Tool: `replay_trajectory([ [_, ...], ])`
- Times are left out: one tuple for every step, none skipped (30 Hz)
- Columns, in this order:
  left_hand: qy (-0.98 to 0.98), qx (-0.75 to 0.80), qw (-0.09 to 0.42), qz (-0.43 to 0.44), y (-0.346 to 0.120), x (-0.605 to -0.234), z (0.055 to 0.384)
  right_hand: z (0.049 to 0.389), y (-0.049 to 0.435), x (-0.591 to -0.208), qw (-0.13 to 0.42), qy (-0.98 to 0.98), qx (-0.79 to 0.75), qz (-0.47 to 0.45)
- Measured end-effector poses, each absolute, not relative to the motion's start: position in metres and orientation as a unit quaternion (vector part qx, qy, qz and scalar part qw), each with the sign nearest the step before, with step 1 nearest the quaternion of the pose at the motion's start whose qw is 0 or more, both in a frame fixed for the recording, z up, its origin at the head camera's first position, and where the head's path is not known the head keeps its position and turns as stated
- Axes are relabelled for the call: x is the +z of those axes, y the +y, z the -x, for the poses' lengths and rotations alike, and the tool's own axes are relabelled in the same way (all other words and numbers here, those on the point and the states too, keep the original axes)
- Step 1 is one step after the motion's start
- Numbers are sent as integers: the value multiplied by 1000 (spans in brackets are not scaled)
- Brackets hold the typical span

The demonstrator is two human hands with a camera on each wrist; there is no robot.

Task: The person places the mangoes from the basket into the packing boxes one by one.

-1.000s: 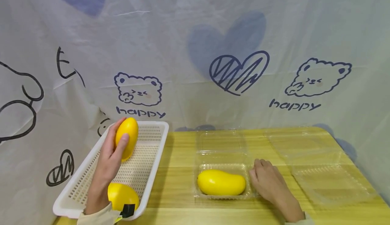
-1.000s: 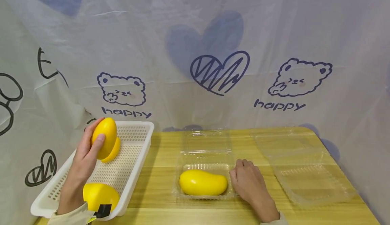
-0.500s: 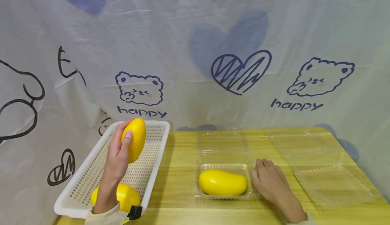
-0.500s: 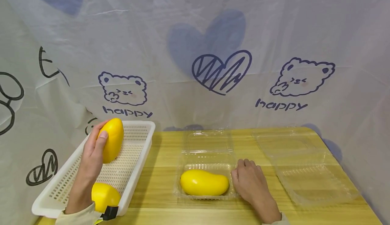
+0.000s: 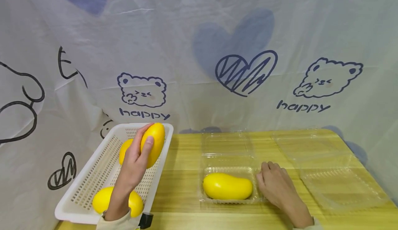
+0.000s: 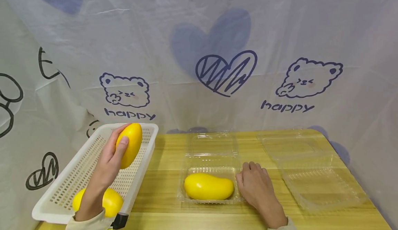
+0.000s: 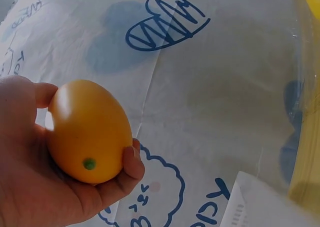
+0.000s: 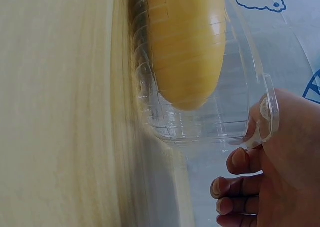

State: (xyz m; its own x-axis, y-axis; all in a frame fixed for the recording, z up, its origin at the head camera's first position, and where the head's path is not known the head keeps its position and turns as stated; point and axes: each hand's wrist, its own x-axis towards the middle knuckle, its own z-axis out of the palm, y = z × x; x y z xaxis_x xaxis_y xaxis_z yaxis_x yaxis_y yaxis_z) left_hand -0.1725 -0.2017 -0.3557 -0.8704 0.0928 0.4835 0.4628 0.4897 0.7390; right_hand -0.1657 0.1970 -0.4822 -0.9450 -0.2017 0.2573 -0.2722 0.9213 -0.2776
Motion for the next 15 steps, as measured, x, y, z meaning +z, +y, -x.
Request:
replay_trajectory([
  [-842,-475,192,171,-200,-356,173,166,197,-482,113,-973,157,-122],
  [-843,-472,191,174,-198,-357,174,166,197,-482,115,-973,156,-123],
  [-843,-471,190,178,-196,-357,174,166,197,-482,116,-973,157,-124],
  [-843,-470,190,181,-195,-358,175,166,197,-482,117,-973,157,-125],
  [-843,-470,189,182,-194,-358,175,166,196,-481,118,-973,156,-125],
  [-843,-470,187,183,-192,-359,176,166,196,-481,118,-972,157,-126],
  [-843,-471,185,183,-191,-360,177,166,196,-481,117,-972,157,-126],
  [-843,-472,182,182,-190,-361,178,166,196,-481,117,-973,157,-126],
  [-843,-472,181,183,-189,-363,179,166,196,-481,116,-973,157,-126],
  [-844,-472,179,182,-188,-364,180,166,196,-481,115,-973,157,-126],
  [-844,-472,178,181,-187,-365,181,166,196,-482,115,-973,157,-126],
  [-845,-472,177,181,-186,-366,182,166,196,-482,113,-973,157,-124],
  [-845,-473,174,181,-185,-367,183,166,196,-482,113,-973,157,-124],
  [-845,-473,172,180,-184,-367,183,166,197,-483,113,-973,157,-124],
  [-846,-473,172,179,-183,-368,184,166,197,-483,113,-973,158,-123],
])
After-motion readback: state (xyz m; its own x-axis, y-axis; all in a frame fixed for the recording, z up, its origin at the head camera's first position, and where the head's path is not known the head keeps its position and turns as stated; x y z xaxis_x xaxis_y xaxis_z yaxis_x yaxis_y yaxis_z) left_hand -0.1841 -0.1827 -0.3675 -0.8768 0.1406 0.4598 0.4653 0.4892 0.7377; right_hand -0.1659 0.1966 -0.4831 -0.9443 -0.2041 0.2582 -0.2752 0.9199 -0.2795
